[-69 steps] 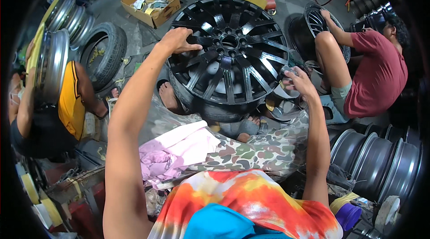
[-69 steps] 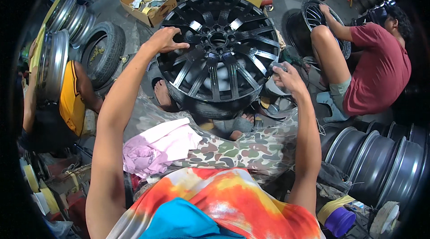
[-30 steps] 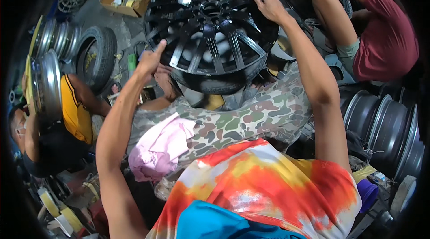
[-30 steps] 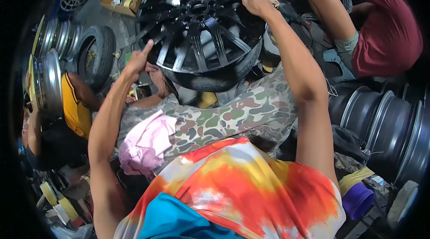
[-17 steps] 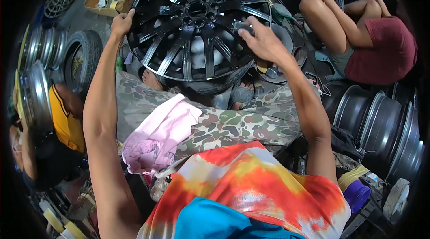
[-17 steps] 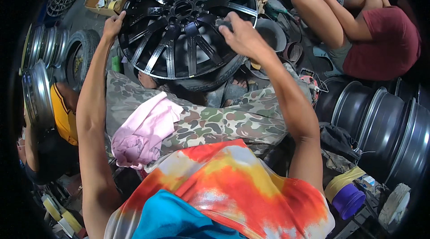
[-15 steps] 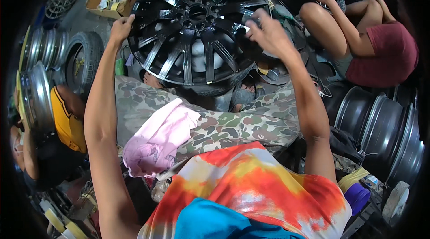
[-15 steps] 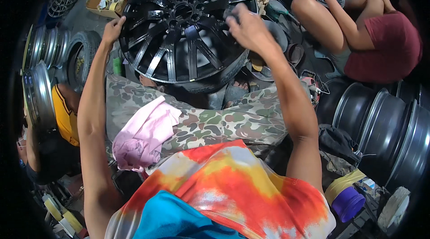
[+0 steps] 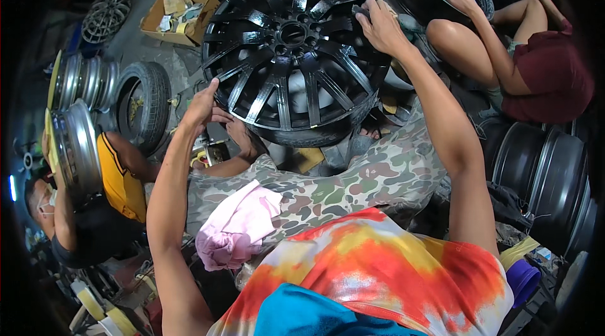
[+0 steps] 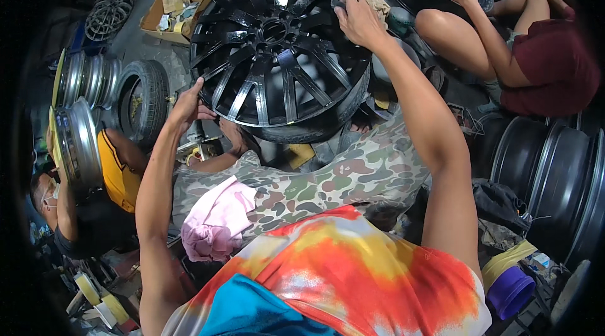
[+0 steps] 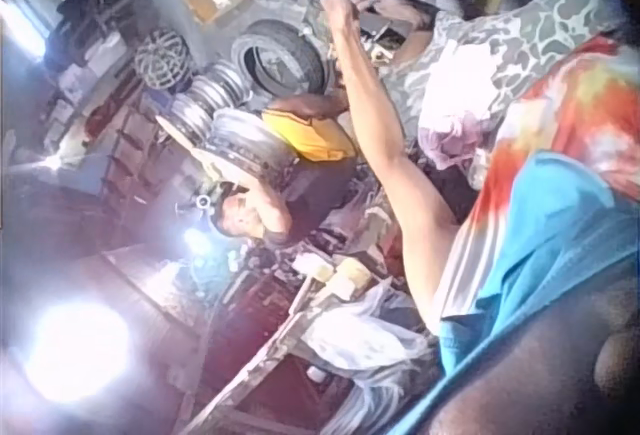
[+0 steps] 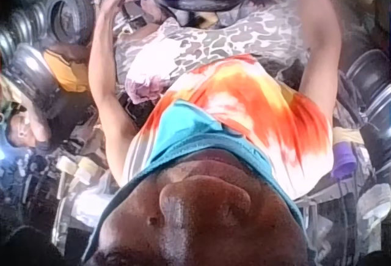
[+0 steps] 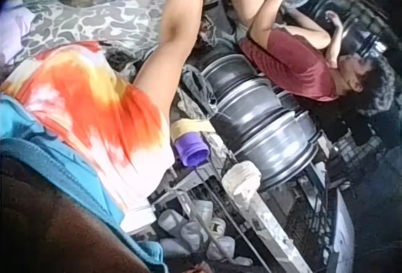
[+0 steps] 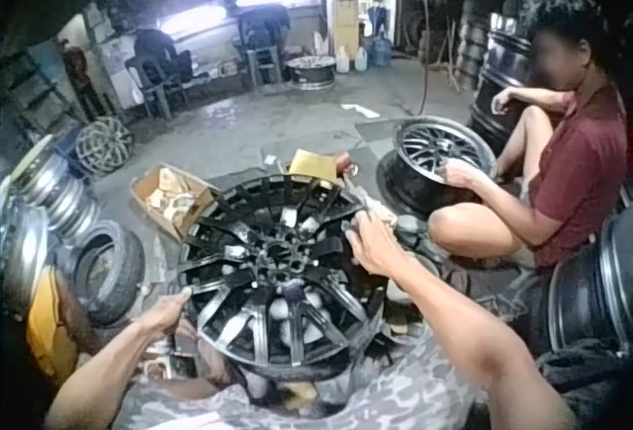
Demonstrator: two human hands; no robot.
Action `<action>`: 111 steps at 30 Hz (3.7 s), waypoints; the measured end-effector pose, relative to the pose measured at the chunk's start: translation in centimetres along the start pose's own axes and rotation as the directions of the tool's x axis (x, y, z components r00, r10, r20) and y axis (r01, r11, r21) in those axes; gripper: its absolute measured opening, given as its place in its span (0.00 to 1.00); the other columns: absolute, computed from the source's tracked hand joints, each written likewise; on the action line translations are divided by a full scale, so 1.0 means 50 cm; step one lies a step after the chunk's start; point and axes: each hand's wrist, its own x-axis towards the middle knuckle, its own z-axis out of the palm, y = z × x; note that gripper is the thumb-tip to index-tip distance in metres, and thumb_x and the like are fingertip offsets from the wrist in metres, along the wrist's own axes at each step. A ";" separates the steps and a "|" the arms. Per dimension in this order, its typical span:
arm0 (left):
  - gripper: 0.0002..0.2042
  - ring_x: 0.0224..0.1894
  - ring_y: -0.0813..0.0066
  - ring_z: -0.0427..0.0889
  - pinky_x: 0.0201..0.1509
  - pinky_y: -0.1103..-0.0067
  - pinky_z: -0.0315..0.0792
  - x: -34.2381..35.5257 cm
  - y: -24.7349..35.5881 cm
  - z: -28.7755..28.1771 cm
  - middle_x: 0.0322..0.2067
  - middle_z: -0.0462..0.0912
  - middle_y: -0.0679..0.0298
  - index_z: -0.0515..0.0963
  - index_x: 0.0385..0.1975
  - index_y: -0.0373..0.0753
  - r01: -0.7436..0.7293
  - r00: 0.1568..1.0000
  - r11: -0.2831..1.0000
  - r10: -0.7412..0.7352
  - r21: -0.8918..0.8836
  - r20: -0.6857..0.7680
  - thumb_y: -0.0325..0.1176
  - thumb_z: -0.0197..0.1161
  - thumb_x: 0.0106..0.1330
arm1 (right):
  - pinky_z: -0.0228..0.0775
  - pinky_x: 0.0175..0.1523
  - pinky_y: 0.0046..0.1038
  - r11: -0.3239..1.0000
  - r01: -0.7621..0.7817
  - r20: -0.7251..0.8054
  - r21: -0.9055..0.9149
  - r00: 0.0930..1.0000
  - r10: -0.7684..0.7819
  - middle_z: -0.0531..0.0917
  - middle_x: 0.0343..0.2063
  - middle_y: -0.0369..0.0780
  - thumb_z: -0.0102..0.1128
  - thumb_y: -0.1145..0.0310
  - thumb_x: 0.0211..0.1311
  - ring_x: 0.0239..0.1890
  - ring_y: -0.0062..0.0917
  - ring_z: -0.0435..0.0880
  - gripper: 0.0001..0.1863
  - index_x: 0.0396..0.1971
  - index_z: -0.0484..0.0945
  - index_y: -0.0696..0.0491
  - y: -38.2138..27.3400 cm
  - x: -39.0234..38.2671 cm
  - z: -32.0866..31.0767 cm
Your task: The person sands the spokes and edges of a black car rim with a piece of sandpaper and wipes the surface with a pink cloth.
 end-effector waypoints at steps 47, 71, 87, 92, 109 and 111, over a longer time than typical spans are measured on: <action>0.55 0.65 0.44 0.74 0.69 0.59 0.70 0.040 0.161 0.164 0.61 0.74 0.44 0.67 0.69 0.31 -0.163 0.847 -0.104 0.494 0.981 0.194 0.67 0.77 0.46 | 0.75 0.54 0.47 0.604 -0.788 0.037 -0.120 0.604 0.796 0.86 0.41 0.55 0.69 0.59 0.63 0.49 0.52 0.85 0.17 0.42 0.87 0.57 0.061 -0.718 -0.182; 0.51 0.61 0.43 0.76 0.66 0.61 0.70 0.072 0.170 0.136 0.56 0.76 0.40 0.69 0.62 0.23 -0.225 0.837 -0.200 0.461 0.954 0.294 0.65 0.76 0.51 | 0.76 0.53 0.48 0.512 -0.859 0.004 0.011 0.512 0.859 0.78 0.46 0.53 0.70 0.64 0.61 0.50 0.53 0.81 0.17 0.46 0.81 0.56 0.043 -0.886 -0.005; 0.46 0.62 0.48 0.77 0.67 0.63 0.70 0.016 0.171 0.161 0.57 0.78 0.47 0.73 0.64 0.29 -0.249 0.787 -0.126 0.552 0.960 0.276 0.66 0.72 0.57 | 0.75 0.44 0.45 0.566 -0.824 -0.009 0.004 0.566 0.824 0.83 0.34 0.48 0.65 0.65 0.64 0.37 0.46 0.85 0.09 0.37 0.85 0.54 0.040 -0.837 0.070; 0.53 0.64 0.45 0.74 0.69 0.62 0.68 0.020 0.159 0.145 0.59 0.75 0.42 0.68 0.68 0.25 -0.279 0.799 -0.107 0.525 0.954 0.292 0.67 0.74 0.55 | 0.76 0.39 0.41 0.696 -0.697 -0.315 0.173 0.631 0.709 0.83 0.31 0.45 0.68 0.68 0.63 0.32 0.41 0.84 0.07 0.37 0.83 0.55 0.089 -0.662 -0.048; 0.50 0.72 0.43 0.65 0.75 0.60 0.60 0.035 0.116 0.140 0.68 0.68 0.42 0.61 0.74 0.32 -0.344 0.787 0.026 0.553 0.939 0.273 0.62 0.73 0.60 | 0.75 0.40 0.43 0.460 -0.881 -0.183 0.106 0.437 0.880 0.84 0.26 0.45 0.68 0.59 0.65 0.34 0.42 0.86 0.13 0.34 0.84 0.55 0.061 -0.809 0.032; 0.50 0.72 0.43 0.65 0.75 0.60 0.60 0.036 0.112 0.140 0.67 0.68 0.42 0.61 0.74 0.32 -0.345 0.784 0.032 0.559 0.938 0.269 0.61 0.73 0.61 | 0.76 0.41 0.43 0.361 -0.928 -0.032 0.092 0.360 0.933 0.84 0.26 0.44 0.70 0.59 0.62 0.32 0.43 0.86 0.13 0.35 0.83 0.54 0.039 -0.852 0.081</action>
